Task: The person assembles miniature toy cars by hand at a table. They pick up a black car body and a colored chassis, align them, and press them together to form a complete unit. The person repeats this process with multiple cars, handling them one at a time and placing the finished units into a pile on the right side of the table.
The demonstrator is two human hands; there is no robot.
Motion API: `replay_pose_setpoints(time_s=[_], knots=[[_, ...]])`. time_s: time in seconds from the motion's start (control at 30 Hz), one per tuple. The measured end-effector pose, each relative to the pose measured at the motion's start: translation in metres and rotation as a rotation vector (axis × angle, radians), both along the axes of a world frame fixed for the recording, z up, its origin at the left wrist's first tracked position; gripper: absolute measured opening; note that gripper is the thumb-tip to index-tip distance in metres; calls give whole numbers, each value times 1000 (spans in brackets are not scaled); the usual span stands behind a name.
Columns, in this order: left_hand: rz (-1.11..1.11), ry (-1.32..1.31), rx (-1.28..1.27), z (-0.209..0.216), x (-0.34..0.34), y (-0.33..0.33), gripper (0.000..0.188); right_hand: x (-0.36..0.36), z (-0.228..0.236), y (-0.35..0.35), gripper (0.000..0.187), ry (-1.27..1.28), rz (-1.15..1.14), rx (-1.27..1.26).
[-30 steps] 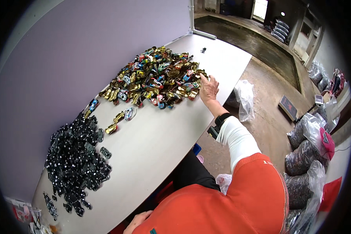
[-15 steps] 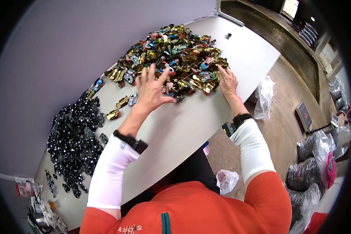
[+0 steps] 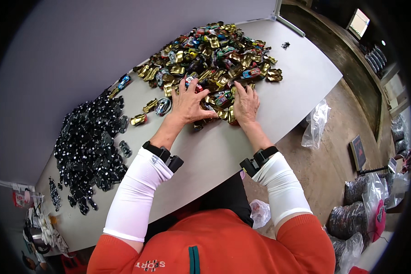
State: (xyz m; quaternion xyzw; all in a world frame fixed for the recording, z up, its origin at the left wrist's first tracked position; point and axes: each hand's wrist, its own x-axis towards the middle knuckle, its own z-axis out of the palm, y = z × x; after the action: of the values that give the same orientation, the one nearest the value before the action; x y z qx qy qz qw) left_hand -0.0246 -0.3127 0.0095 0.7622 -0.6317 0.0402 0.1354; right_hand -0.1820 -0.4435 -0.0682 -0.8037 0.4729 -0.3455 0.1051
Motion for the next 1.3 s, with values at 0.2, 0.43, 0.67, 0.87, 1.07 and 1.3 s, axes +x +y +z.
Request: replay_pose_setpoints(time_s=[0.2, 0.43, 0.67, 0.87, 1.07, 1.3], knots=[[4, 45, 83, 5, 25, 55, 87, 37, 11, 60, 34, 7, 66, 107], [-15, -31, -322, -1, 44, 108, 76, 58, 14, 91, 39, 45, 141, 5], [184, -175, -249, -13, 86, 189, 19, 44, 7, 85, 36, 9, 248, -99], [424, -75, -43, -30, 109, 162, 30, 38, 14, 97, 37, 0, 261, -6], [294, -1, -26, -15, 122, 167, 20, 36, 15, 95, 35, -2, 314, -11], [106, -21, -198, -25, 121, 176, 20, 37, 11, 90, 30, -18, 329, -5]])
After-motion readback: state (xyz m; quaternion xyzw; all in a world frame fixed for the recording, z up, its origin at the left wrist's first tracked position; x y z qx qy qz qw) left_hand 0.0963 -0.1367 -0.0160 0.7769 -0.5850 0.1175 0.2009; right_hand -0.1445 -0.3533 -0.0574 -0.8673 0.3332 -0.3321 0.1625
